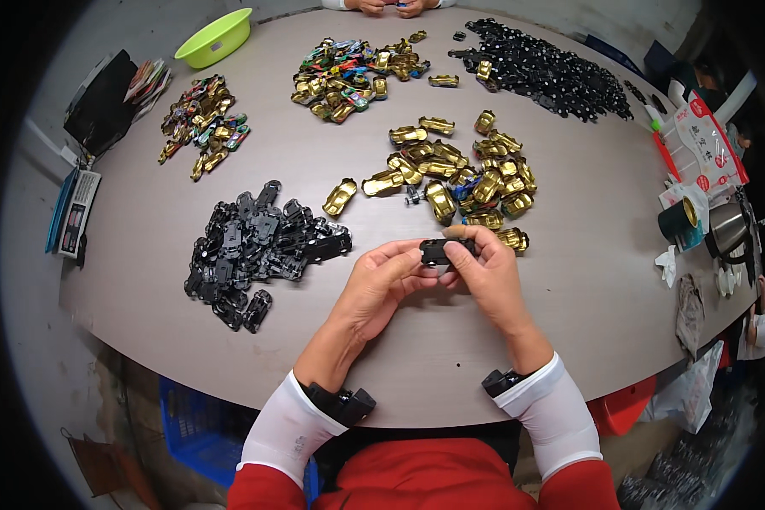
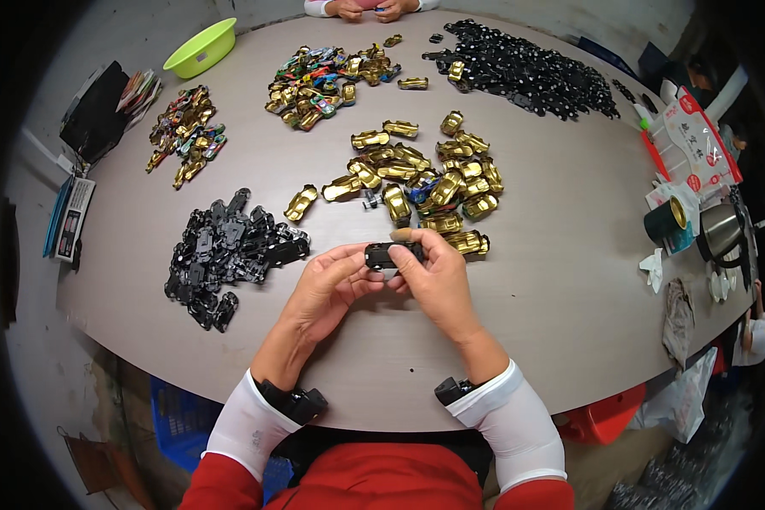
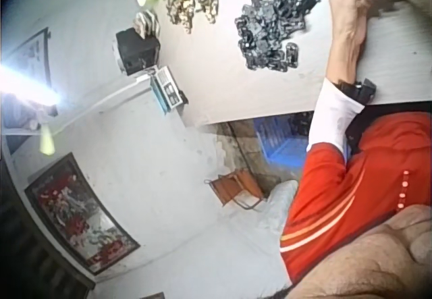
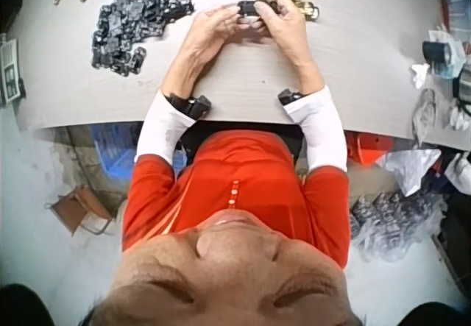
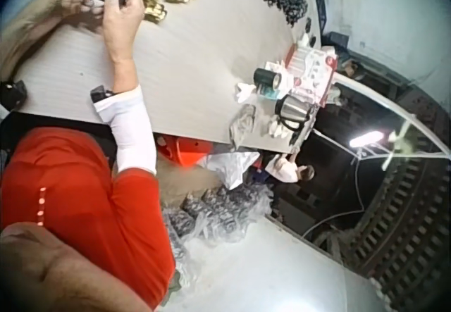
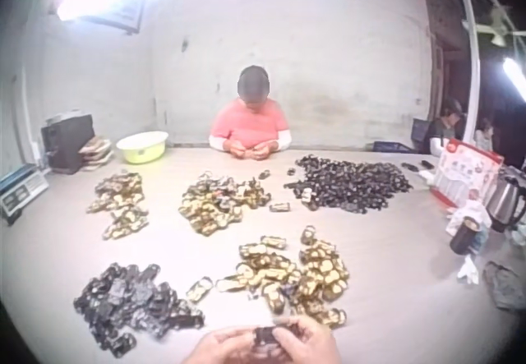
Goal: The person assembles small keychain components by hand at a table. They pick up black plastic bases and gold-colored metal shells, fit the shells onto the bases, and place the finished units on the table. The person repeats this process continuously, handling the parts one at a time.
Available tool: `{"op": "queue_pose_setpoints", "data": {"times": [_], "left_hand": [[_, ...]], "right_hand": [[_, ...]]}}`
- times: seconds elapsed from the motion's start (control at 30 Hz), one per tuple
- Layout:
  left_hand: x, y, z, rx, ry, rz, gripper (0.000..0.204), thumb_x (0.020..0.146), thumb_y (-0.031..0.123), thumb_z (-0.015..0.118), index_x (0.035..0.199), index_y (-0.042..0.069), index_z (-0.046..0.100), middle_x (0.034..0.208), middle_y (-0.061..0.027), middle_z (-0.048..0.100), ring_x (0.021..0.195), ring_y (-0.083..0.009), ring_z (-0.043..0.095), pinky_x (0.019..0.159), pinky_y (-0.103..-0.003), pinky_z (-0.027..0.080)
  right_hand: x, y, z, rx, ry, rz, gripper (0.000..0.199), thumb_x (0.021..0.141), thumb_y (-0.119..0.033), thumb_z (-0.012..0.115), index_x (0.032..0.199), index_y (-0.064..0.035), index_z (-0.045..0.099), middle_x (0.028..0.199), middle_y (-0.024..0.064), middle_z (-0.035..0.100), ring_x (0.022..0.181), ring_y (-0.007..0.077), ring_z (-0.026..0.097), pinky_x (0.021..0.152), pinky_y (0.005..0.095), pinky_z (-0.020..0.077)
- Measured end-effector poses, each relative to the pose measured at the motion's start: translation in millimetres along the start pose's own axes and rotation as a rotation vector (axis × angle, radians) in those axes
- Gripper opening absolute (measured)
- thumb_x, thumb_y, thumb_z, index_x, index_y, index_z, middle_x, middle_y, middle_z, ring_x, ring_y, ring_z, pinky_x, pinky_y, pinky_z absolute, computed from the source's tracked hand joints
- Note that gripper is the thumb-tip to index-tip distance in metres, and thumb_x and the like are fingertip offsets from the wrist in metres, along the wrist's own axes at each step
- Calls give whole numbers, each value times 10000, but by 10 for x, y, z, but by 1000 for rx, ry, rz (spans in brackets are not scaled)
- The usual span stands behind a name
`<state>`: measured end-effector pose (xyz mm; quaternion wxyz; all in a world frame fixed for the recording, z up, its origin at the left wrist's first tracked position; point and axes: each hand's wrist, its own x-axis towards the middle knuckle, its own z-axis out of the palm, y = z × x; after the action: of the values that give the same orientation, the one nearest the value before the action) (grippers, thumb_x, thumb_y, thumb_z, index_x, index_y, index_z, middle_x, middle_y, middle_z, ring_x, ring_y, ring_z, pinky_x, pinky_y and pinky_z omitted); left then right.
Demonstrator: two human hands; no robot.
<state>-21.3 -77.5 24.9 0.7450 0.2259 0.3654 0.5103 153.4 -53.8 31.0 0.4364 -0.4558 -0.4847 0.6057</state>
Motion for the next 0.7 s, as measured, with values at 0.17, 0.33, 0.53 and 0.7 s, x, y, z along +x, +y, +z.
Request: {"op": "queue_pose_setpoints", "data": {"times": [0.17,0.33,0.53,0.7], "left_hand": [[8,-10,-9,91,12,40,269,874,61,635,1109,-63,593,967,-108,661,800,-151,655,765,-280,558],[11,-1,-16,163,60,23,247,877,41,621,1100,-62,601,964,-103,661,786,-156,653,751,-284,558],[8,-16,-40,215,73,58,228,883,26,608,1099,-46,610,958,-96,652,783,-154,648,750,-289,557],[35,-54,-74,190,47,55,241,885,25,606,1118,-41,602,967,-87,643,794,-155,642,762,-293,556]], "right_hand": [[3,-17,-14,-4,-15,15,278,914,-153,637,1116,28,577,800,55,641,597,76,607,517,191,484],[-8,-12,7,-63,-3,-27,269,898,-137,655,1100,29,588,784,53,642,593,81,612,511,194,479],[-9,27,26,-186,16,-144,233,883,-116,668,1066,17,616,782,48,650,605,79,622,521,202,490],[-32,1,34,-267,15,-209,234,881,-105,670,1074,16,614,800,47,654,626,74,620,541,204,504]]}}
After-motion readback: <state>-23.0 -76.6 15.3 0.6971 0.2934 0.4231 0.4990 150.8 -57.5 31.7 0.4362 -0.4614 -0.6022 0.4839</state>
